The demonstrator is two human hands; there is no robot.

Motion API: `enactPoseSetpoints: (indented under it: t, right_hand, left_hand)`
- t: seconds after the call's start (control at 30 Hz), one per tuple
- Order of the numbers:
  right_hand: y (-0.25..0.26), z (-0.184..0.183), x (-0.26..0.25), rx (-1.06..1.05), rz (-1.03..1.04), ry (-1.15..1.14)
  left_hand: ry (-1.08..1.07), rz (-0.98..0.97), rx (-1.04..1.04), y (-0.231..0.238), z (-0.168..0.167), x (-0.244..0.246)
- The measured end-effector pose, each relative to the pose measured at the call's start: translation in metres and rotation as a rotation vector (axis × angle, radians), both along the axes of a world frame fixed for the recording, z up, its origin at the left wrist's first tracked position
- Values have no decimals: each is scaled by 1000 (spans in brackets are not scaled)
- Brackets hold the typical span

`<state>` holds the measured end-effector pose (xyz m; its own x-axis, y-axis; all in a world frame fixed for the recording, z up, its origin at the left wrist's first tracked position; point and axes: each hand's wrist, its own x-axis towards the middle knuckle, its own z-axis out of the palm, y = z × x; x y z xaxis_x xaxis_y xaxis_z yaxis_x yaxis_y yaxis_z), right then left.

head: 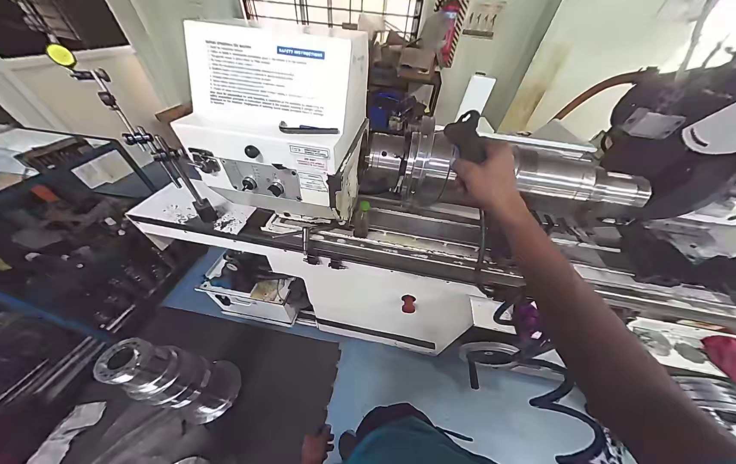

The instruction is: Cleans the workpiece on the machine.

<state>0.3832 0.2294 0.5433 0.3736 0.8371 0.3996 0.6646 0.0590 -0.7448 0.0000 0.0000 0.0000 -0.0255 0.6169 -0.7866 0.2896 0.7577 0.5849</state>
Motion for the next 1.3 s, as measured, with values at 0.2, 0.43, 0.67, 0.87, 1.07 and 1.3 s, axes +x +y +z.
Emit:
enactPoseSetpoints:
  t: [0.2, 0.43, 0.67, 0.87, 1.07, 1.3]
  right_hand:
    - [0, 14, -1, -46, 53, 118]
    - [-17, 7, -21, -317, 43, -156]
    - [-26, 29, -24, -260, 2, -360]
    - [-38, 38, -16, -272, 32, -448]
    - [-29, 46, -17, -272, 32, -472]
    - [2, 52, -8, -319, 48, -502]
  left_hand:
    - [-110, 35, 233, 53, 53, 18]
    - [-210, 85, 840, 195, 210, 24]
    - [-69, 117, 1239, 322, 387, 13]
    - [142, 160, 1079, 356, 426, 13]
    - [92, 60, 1059, 377, 419, 12]
    - [279, 100, 1025, 389, 426, 6]
